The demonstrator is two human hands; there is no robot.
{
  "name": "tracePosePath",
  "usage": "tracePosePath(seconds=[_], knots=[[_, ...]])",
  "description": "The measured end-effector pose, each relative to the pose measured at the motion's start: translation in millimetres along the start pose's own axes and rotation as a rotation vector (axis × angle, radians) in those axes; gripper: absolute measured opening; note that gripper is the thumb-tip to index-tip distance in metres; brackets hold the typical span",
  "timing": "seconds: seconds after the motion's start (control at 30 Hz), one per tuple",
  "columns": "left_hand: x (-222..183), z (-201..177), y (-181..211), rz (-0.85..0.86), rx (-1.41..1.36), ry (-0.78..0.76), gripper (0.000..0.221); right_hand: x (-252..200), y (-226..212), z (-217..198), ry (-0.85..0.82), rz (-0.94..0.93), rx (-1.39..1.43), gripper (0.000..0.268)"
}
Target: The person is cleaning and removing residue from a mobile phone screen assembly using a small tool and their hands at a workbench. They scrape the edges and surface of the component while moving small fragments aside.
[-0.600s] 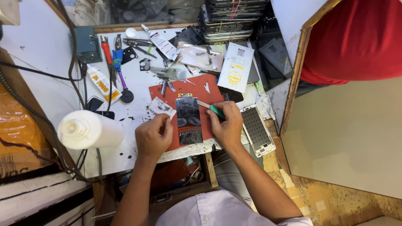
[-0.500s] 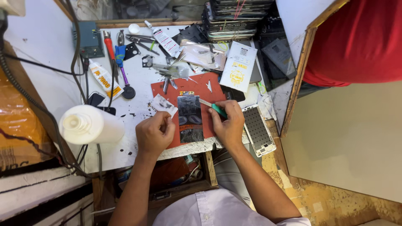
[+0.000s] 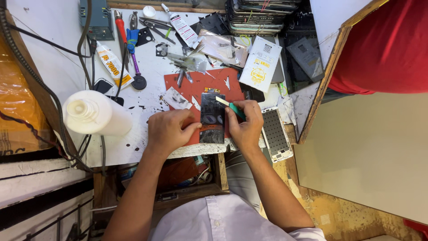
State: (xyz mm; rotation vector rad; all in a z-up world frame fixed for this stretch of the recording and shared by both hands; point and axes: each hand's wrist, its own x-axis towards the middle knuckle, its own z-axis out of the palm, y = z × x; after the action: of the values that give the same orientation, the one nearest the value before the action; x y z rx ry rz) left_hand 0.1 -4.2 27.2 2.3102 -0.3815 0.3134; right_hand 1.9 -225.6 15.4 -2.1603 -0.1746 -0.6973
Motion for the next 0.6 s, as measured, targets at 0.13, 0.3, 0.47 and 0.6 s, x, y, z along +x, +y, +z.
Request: tracePosePath(seconds=[0.13, 0.3, 0.47, 0.6], knots=[[0, 0, -3, 0.030, 0.076, 0.025, 0.033, -1, -1, 0, 0.025, -0.005, -0.052, 0.017], [0, 3, -11, 0.068, 0.012, -0.062, 0.026, 4, -5, -1, -0.165, 0.314, 0.022, 0.017], [1, 1, -10, 0.078, -0.028, -0.060, 0.025, 10, -15, 13, -0.188, 0.343, 0.013, 0.016], [3, 0, -10, 0.079, -0.056, -0.070, 0.026, 18, -15, 20, -0.222, 0.329, 0.061, 0.016]])
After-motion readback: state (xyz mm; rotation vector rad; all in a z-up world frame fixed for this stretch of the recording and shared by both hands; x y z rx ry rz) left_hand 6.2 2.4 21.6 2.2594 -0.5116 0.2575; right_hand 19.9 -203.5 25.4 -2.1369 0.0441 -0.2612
